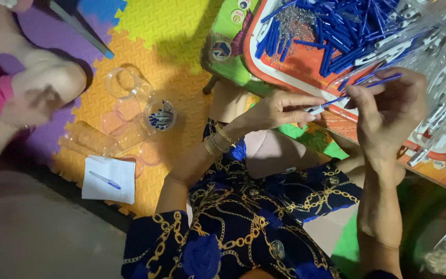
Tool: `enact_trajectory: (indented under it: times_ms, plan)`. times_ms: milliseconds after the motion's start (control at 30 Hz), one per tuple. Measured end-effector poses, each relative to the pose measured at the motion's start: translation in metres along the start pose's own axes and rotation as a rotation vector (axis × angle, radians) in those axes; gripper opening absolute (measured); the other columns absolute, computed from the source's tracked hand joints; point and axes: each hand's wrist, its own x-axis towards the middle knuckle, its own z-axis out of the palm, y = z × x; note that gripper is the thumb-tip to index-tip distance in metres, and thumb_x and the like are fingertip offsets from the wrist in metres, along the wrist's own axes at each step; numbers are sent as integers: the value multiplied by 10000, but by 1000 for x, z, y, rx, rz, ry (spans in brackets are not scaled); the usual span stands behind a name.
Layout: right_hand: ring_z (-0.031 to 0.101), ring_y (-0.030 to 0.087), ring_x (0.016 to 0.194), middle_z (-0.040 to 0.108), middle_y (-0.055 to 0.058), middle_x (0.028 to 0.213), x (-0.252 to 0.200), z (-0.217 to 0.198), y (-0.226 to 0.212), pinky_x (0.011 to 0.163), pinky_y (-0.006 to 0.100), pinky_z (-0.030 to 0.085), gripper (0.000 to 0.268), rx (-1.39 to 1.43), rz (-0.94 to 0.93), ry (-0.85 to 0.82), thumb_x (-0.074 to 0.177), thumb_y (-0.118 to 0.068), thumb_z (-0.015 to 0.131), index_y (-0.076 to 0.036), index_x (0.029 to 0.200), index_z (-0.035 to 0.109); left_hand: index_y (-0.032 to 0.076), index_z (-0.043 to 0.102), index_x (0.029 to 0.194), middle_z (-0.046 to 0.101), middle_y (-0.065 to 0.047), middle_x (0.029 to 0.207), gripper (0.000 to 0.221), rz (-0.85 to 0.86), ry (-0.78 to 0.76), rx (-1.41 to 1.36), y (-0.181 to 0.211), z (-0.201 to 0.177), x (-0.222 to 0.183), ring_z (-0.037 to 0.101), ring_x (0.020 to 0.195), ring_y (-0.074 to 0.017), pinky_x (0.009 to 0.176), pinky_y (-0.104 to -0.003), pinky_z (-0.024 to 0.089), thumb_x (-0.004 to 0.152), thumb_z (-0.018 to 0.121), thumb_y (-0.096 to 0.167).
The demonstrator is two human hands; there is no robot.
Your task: The person assembles ballpoint pens by hand, inserting blue ink refills into white and blue pen barrels and snapping them together, handling items one at a time from a tray of components.
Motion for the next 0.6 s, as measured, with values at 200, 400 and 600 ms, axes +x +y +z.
enact_trajectory:
  times_ms: [200, 400, 600]
  plan:
    - [738, 355, 957, 700, 353, 1125, 5, -2, -12, 896, 415, 631, 330, 31, 106, -98, 1286, 42, 635, 40, 1531, 415, 56, 578, 1594, 835, -92, 1325, 505, -46, -36, -18, -9, -1, 2, 739, 876, -109, 925, -251, 643, 1127, 684, 216]
    - [701, 237, 812, 572, 133, 1003, 7, 1, 7, 750, 348, 601, 458, 66, 147, -6, 1190, 41, 856, -56, 1325, 429, 58, 660, 1517, 739, -93, 1476, 439, 42, 62, -11, -15, 8, 2, 738, 1319, -138, 1108, -303, 687, 1095, 751, 132]
    - [703, 254, 814, 596, 162, 987, 4, 10, 1, 761, 370, 678, 571, 87, 65, -106, 1182, 142, 789, -30, 1555, 391, 42, 598, 1562, 793, -128, 1379, 443, 145, 75, 27, -11, 9, 4, 780, 1097, -131, 907, -293, 731, 1137, 691, 126]
